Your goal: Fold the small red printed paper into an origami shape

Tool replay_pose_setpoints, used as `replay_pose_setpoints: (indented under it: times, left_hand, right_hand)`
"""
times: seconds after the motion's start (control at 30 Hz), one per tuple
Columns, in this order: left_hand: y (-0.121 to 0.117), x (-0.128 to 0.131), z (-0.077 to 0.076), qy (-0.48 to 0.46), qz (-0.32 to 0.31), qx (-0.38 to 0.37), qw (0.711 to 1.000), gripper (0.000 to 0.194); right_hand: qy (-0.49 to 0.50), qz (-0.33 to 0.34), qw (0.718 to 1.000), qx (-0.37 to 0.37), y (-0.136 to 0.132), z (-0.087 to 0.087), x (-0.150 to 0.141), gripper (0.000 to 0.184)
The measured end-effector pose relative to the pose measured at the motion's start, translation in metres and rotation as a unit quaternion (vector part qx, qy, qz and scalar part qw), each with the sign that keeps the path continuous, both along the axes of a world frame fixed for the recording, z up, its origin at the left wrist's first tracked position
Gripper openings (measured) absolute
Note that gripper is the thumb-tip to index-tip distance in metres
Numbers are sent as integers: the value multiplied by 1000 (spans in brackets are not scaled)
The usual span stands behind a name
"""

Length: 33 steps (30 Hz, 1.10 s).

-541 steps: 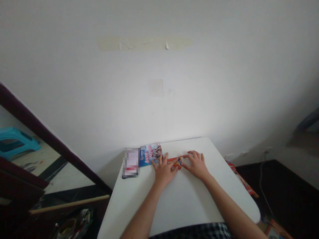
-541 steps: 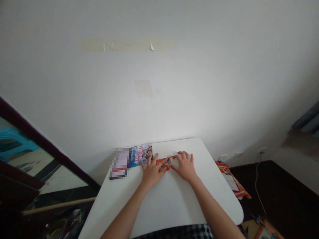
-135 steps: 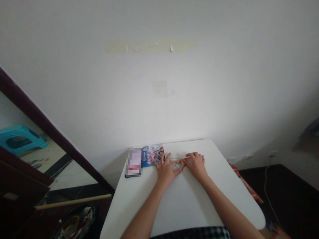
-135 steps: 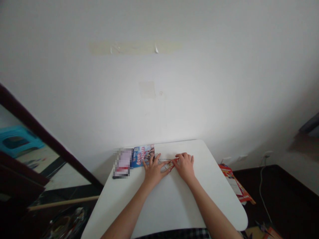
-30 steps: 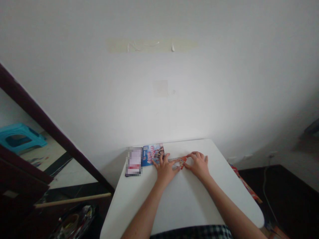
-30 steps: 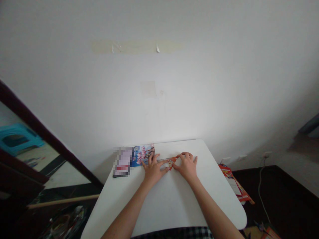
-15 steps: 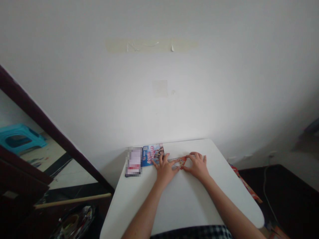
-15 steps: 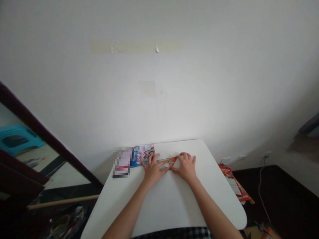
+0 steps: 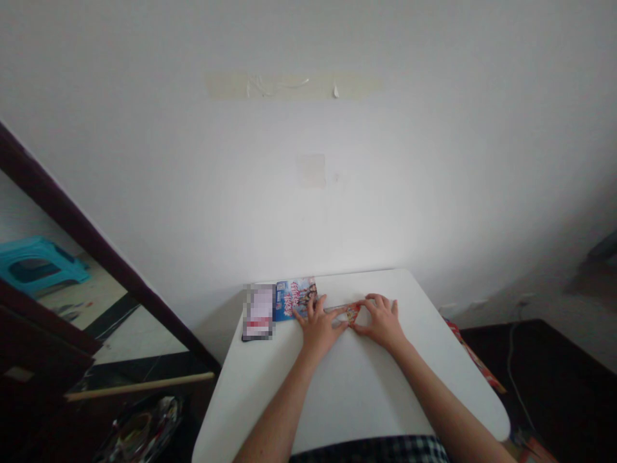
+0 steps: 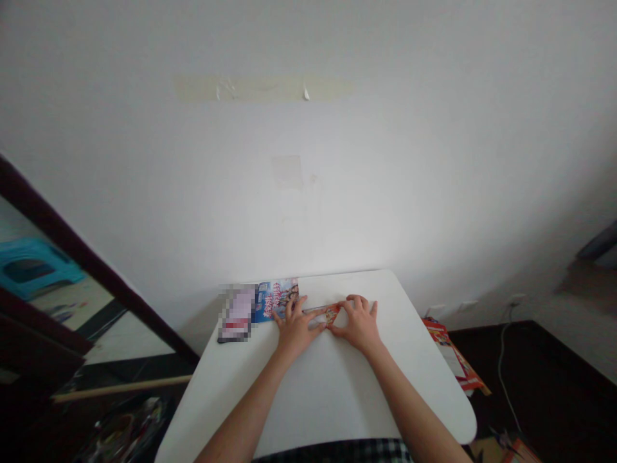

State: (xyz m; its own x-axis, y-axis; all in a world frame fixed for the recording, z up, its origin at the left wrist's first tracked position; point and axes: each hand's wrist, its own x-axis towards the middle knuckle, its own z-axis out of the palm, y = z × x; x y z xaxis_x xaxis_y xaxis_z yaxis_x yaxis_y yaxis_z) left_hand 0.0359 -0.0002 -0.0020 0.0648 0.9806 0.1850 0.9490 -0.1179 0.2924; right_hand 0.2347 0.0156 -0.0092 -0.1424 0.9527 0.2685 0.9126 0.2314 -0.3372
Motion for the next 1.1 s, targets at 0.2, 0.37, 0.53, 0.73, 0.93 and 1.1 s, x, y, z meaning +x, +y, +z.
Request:
replay_pose_setpoints:
  times: [0.2, 0.37, 0.53, 0.73, 0.93, 1.1]
  left_hand:
    - [0, 0, 1, -19, -6, -7, 1000, 44]
    - [-1, 1, 5, -14, 1, -23, 1000, 47]
    - [-1, 0, 3, -9, -2, -13, 1000, 44]
    - [0, -1, 3, -13, 1, -17, 1000, 46]
    - [1, 1, 3, -18, 6, -22, 1000, 46]
    - [2, 1, 5, -15, 2, -26, 1000, 45]
  right_hand:
    - [-8, 15, 1000, -7, 0, 1, 3, 65]
    - [2, 20, 1000, -17, 5, 0, 7, 62]
    - [40, 24, 999, -10, 7, -1, 10, 42]
    - [2, 25, 999, 35, 1, 1, 4, 47]
    - [-31, 29, 998, 44, -1, 5, 0, 51]
    - [-45, 16, 998, 48, 1, 9, -2, 35]
